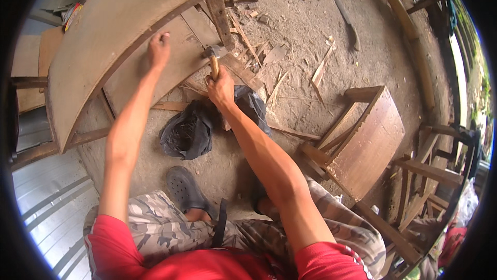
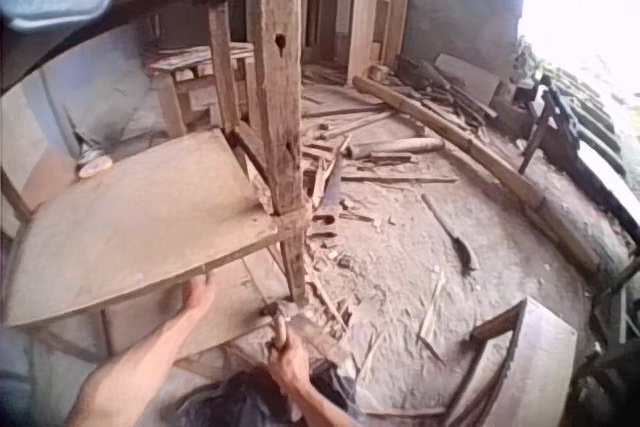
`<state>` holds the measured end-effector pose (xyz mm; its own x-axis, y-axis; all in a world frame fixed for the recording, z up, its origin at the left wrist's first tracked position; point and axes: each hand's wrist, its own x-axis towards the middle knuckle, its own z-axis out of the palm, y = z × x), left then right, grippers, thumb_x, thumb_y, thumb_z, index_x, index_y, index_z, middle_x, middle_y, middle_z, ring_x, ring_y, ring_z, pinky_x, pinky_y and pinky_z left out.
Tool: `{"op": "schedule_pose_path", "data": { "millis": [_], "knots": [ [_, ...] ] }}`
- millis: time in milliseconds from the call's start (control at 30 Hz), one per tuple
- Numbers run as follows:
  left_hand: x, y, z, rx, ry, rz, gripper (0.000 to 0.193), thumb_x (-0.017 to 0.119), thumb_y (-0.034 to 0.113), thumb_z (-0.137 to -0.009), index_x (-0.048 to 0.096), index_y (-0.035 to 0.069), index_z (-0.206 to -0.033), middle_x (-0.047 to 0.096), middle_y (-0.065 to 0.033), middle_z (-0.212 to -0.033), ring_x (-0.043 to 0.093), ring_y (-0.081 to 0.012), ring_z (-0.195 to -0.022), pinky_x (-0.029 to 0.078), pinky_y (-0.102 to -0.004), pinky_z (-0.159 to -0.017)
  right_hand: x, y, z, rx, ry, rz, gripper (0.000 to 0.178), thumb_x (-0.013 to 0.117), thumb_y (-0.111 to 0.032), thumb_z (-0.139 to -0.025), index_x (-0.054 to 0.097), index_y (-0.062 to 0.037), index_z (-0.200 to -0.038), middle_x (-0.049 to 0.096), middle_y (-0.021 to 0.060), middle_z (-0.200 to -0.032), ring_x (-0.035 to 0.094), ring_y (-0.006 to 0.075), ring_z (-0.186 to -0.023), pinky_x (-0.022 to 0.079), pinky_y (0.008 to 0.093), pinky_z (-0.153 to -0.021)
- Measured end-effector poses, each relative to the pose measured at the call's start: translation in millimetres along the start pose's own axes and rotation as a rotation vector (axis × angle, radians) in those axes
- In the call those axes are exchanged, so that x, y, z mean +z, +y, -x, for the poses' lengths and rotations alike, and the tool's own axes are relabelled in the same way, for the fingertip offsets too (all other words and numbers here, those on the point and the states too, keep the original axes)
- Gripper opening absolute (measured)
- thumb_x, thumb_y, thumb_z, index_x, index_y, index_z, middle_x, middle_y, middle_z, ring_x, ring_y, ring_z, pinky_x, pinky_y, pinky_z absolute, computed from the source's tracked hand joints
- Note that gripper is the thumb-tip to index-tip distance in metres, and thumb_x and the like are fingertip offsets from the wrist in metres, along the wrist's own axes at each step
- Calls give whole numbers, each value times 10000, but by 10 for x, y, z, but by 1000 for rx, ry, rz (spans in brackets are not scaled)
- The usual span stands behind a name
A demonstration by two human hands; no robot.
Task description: The person uses a hammer to remove nails from a wooden chair frame, then fits a wooden slat into the frame and secures it by hammering nails into place.
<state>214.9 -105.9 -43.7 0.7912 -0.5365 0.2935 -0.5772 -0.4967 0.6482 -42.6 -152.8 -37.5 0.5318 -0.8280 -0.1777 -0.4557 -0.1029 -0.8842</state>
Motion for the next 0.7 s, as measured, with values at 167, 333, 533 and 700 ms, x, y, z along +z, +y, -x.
{"op": "schedule_pose_path", "data": {
  "millis": [167, 333, 533, 700],
  "knots": [
    [-185, -1107, -774, 135, 223, -634, 333, 614, 284, -974, 674, 54, -1208, 681, -183, -1221, 656, -307, -1132, 503, -376, -954, 201, -189, 64, -8, -46, -98, 264, 714, -204, -880, 537, -48, -997, 626, 173, -841, 618, 344, -806, 478, 444, -744],
    [-265, -961, -917, 66, -36, -561, 336, 614, 285, -976, 667, 62, -1222, 680, -176, -1227, 651, -303, -1142, 498, -378, -967, 164, -166, 83, 43, -34, -145, 282, 731, -201, -875, 532, -43, -998, 604, 141, -818, 587, 286, -765, 475, 414, -729],
    [-406, -968, -901, 48, -110, -553, 341, 614, 286, -978, 659, 72, -1240, 679, -167, -1234, 646, -299, -1153, 491, -380, -983, 139, -242, 80, 111, -111, -295, 290, 724, -170, -889, 523, -23, -1038, 610, 145, -810, 603, 285, -763, 486, 418, -726],
    [-501, -859, -863, 56, -149, -533, 345, 614, 286, -980, 653, 80, -1254, 678, -160, -1239, 641, -295, -1163, 485, -382, -996, 170, -216, 35, 98, -129, -357, 288, 736, -188, -888, 536, -26, -1017, 615, 112, -812, 597, 250, -761, 486, 399, -719]
  ]
}}
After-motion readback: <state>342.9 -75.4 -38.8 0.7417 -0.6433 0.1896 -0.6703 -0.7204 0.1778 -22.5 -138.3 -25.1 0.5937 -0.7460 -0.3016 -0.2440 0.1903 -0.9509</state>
